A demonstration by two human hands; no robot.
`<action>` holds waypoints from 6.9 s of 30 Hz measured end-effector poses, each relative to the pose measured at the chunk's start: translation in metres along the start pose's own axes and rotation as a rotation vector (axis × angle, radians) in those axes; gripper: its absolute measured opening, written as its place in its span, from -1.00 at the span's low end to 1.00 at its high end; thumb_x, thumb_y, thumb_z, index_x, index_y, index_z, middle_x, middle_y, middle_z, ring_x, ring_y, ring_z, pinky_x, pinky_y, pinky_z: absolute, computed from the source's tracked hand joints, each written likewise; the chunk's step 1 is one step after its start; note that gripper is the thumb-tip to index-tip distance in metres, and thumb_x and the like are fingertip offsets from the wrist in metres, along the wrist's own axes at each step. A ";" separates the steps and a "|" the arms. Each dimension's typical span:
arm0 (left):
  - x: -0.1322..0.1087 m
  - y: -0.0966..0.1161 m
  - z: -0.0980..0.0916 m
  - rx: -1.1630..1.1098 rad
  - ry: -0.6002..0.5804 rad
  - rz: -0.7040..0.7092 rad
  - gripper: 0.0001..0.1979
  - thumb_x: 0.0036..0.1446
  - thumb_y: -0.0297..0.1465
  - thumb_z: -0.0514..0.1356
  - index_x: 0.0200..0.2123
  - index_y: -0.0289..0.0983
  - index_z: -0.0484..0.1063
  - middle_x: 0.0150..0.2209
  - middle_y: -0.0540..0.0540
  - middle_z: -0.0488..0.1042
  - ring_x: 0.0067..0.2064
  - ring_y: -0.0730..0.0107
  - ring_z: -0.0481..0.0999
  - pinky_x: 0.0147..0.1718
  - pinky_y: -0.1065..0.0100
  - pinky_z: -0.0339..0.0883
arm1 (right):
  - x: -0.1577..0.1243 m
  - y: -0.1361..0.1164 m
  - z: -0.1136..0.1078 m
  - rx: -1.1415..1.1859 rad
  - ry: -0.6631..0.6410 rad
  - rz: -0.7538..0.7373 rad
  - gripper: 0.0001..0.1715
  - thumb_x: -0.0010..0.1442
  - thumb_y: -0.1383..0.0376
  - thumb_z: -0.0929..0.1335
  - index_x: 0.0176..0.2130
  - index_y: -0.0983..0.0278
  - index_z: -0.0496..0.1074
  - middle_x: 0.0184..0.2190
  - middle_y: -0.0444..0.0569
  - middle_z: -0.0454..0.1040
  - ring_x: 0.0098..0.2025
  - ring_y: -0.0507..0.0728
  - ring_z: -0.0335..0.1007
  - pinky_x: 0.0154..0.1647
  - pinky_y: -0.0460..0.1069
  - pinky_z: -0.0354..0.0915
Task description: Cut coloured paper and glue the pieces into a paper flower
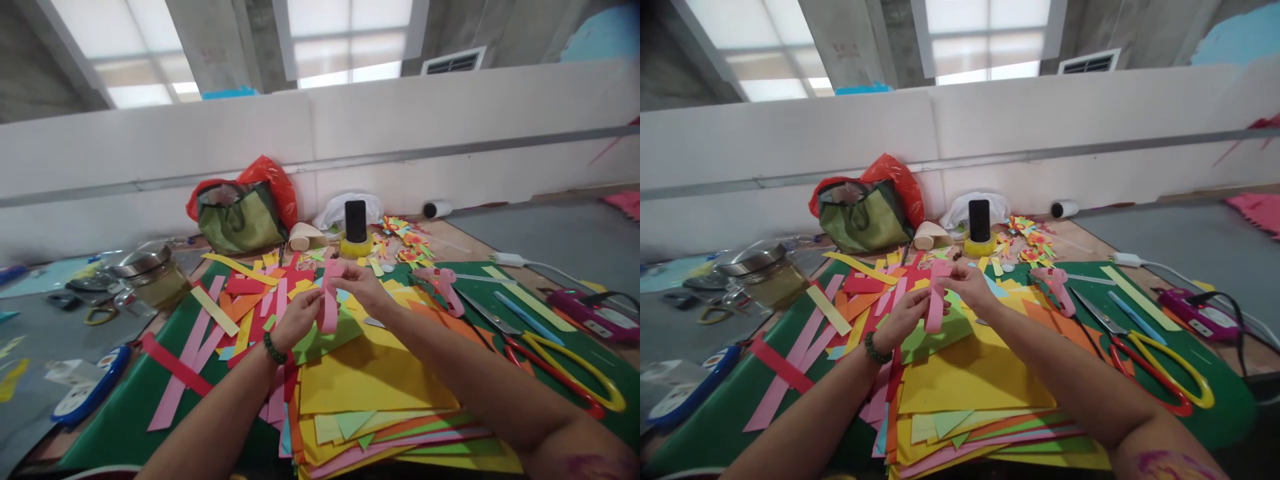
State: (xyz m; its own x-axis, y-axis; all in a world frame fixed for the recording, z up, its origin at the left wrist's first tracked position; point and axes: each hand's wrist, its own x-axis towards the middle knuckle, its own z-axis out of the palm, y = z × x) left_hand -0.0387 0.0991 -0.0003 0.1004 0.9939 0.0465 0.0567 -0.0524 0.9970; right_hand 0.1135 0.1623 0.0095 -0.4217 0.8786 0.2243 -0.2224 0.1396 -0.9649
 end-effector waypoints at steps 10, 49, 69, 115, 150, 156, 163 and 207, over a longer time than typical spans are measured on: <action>-0.007 0.014 0.003 0.084 0.152 0.065 -0.75 -0.02 -0.23 0.26 -0.29 -0.25 0.56 -0.27 -0.12 0.57 -0.22 0.25 0.51 -0.29 0.36 0.34 | -0.006 -0.007 0.004 0.041 -0.003 0.035 -0.54 -0.24 0.19 0.55 -0.38 0.26 0.34 -0.51 -0.19 0.47 -0.44 0.04 0.38 -0.35 -0.05 0.26; -0.007 0.010 -0.005 0.032 0.172 0.082 -0.65 -0.04 -0.14 0.32 -0.31 -0.29 0.63 -0.40 -0.09 0.58 -0.36 0.38 0.45 -0.31 0.37 0.36 | -0.013 0.001 0.005 -0.321 -0.018 -0.143 -0.61 -0.03 0.16 0.44 -0.24 0.22 0.27 -0.54 -0.17 0.48 -0.49 0.07 0.41 -0.42 -0.04 0.28; -0.011 0.017 -0.002 -0.028 0.138 0.091 -0.60 -0.04 -0.05 0.30 -0.39 -0.30 0.59 -0.44 -0.06 0.50 -0.35 0.39 0.43 -0.33 0.39 0.32 | -0.016 -0.002 0.009 -0.342 -0.001 -0.150 -0.55 -0.05 0.06 0.46 -0.29 0.20 0.24 -0.46 -0.12 0.49 -0.38 0.11 0.47 -0.29 0.02 0.36; 0.002 0.003 -0.014 -0.396 0.218 -0.158 -0.65 -0.32 -0.26 0.49 -0.49 -0.33 0.50 -0.45 -0.03 0.51 -0.38 0.47 0.45 -0.29 0.38 0.27 | -0.020 -0.062 -0.018 -1.136 -0.412 -0.023 -0.76 0.13 0.11 0.37 -0.32 0.23 0.47 -0.33 -0.02 0.56 -0.35 0.14 0.44 -0.40 -0.02 0.24; -0.009 0.014 -0.002 -0.296 0.007 -0.218 -0.65 -0.37 -0.24 0.50 -0.52 -0.33 0.55 -0.48 -0.07 0.51 -0.42 0.47 0.43 -0.32 0.37 0.32 | -0.104 -0.067 -0.073 -1.434 -0.182 -0.234 -0.84 0.14 0.22 0.34 -0.22 0.18 0.40 -0.34 -0.01 0.55 -0.33 0.17 0.49 -0.34 -0.01 0.28; -0.009 0.012 0.000 -0.289 0.015 -0.237 -0.58 -0.41 -0.21 0.51 -0.51 -0.36 0.53 -0.50 -0.04 0.48 -0.44 0.50 0.41 -0.32 0.37 0.33 | -0.099 -0.059 -0.067 -1.426 -0.247 -0.343 -0.86 0.19 0.27 0.32 -0.20 0.21 0.39 -0.31 -0.02 0.56 -0.29 0.15 0.49 -0.34 -0.03 0.28; -0.007 0.015 -0.010 -0.293 0.066 -0.201 -0.60 -0.35 -0.21 0.50 -0.49 -0.35 0.52 -0.49 -0.03 0.48 -0.43 0.51 0.42 -0.35 0.41 0.31 | -0.108 -0.062 -0.067 -1.338 -0.419 -0.194 -0.90 0.17 0.29 0.31 -0.26 0.23 0.40 -0.41 -0.06 0.53 -0.40 0.08 0.46 -0.41 -0.08 0.26; -0.004 0.010 -0.008 -0.305 0.162 -0.110 -0.68 -0.29 -0.24 0.43 -0.53 -0.32 0.45 -0.53 0.04 0.40 -0.47 0.53 0.38 -0.39 0.42 0.31 | -0.034 0.000 0.000 -0.795 -0.254 -0.570 -0.73 0.29 0.21 0.28 -0.38 0.24 0.47 -0.37 0.01 0.44 -0.33 0.08 0.38 -0.32 -0.03 0.35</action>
State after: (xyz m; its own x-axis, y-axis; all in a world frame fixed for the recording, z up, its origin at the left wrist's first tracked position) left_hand -0.0464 0.0956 0.0096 -0.0495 0.9958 -0.0769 -0.2430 0.0626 0.9680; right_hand 0.1278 0.1319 0.0023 -0.6306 0.4755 0.6134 0.1622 0.8536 -0.4951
